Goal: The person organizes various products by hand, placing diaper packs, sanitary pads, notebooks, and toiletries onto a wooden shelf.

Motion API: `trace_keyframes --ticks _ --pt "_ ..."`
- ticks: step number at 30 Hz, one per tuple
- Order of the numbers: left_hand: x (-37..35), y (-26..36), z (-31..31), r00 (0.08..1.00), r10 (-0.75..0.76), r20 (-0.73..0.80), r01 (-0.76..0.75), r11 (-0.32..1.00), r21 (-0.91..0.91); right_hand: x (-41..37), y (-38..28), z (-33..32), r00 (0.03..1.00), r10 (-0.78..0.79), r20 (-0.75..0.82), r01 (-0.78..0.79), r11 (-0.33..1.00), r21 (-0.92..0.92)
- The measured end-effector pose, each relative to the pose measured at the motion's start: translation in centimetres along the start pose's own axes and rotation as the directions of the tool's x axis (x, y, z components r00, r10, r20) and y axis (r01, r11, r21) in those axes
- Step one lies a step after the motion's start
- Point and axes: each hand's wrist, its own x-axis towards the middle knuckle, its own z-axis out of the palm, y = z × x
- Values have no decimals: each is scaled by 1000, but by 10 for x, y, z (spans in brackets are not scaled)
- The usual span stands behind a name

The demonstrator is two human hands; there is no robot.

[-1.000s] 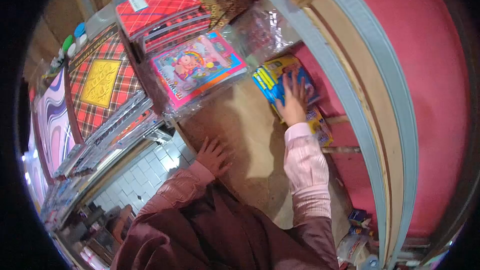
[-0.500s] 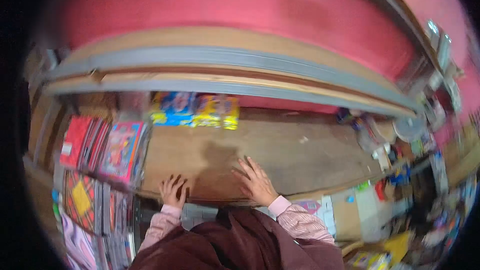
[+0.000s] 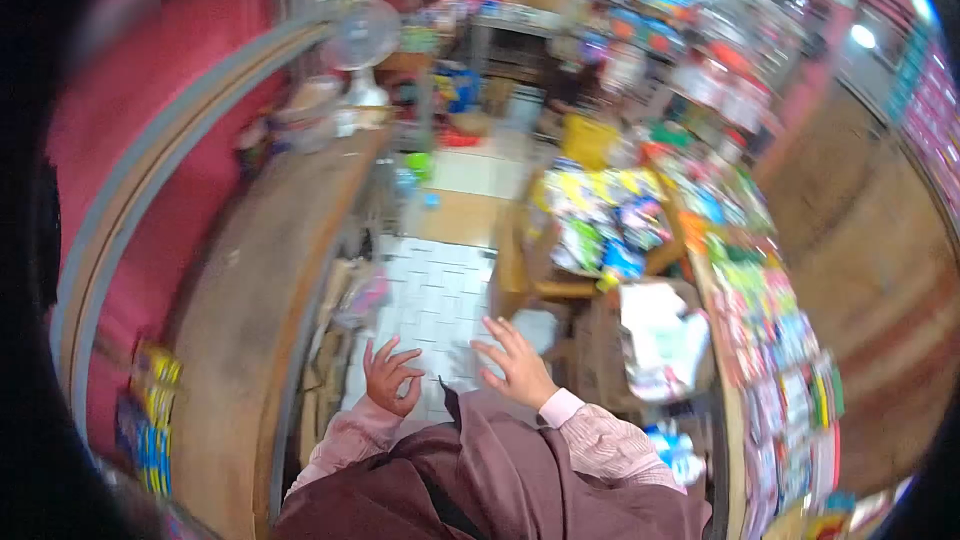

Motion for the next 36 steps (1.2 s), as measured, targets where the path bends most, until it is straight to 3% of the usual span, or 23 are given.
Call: trace_keyframes --ticks 2,5,10,14,20,23,26,28,30,33,36 --pt "17 39 45 990 124 75 -112 984 -140 -44 3 -38 978 157 -136 -169 983 -75" --pt "40 100 83 950 270 157 -198 908 -369 -98 7 -62 920 285 -271 -308 950 -47" --pt "46 125 117 812 505 292 -317 802 -507 -143 4 -37 819 448 -359 -460 886 57" --pt "52 118 145 815 513 270 -291 766 -573 -141 4 -15 714 627 -311 -551 778 303" --pt "91 73 177 779 538 323 -270 752 -601 -104 58 -9 733 597 -325 -574 800 175" --pt "125 33 191 815 498 295 -248 761 -600 -58 85 -2 701 624 -345 -569 781 256" --pt "156 -15 203 818 461 344 -229 810 -540 -14 116 9 732 605 -312 -539 795 277" --pt "168 -36 211 862 367 350 -162 854 -494 10 134 17 716 637 -286 -552 767 326" --pt "184 -55 210 866 335 372 -134 871 -473 31 151 27 688 661 -299 -531 740 413" --pt "193 -78 218 840 337 426 -111 874 -472 55 170 28 585 765 -269 -465 589 661" --pt "205 -89 234 834 318 450 -95 887 -451 52 220 28 485 822 -298 -504 541 673"
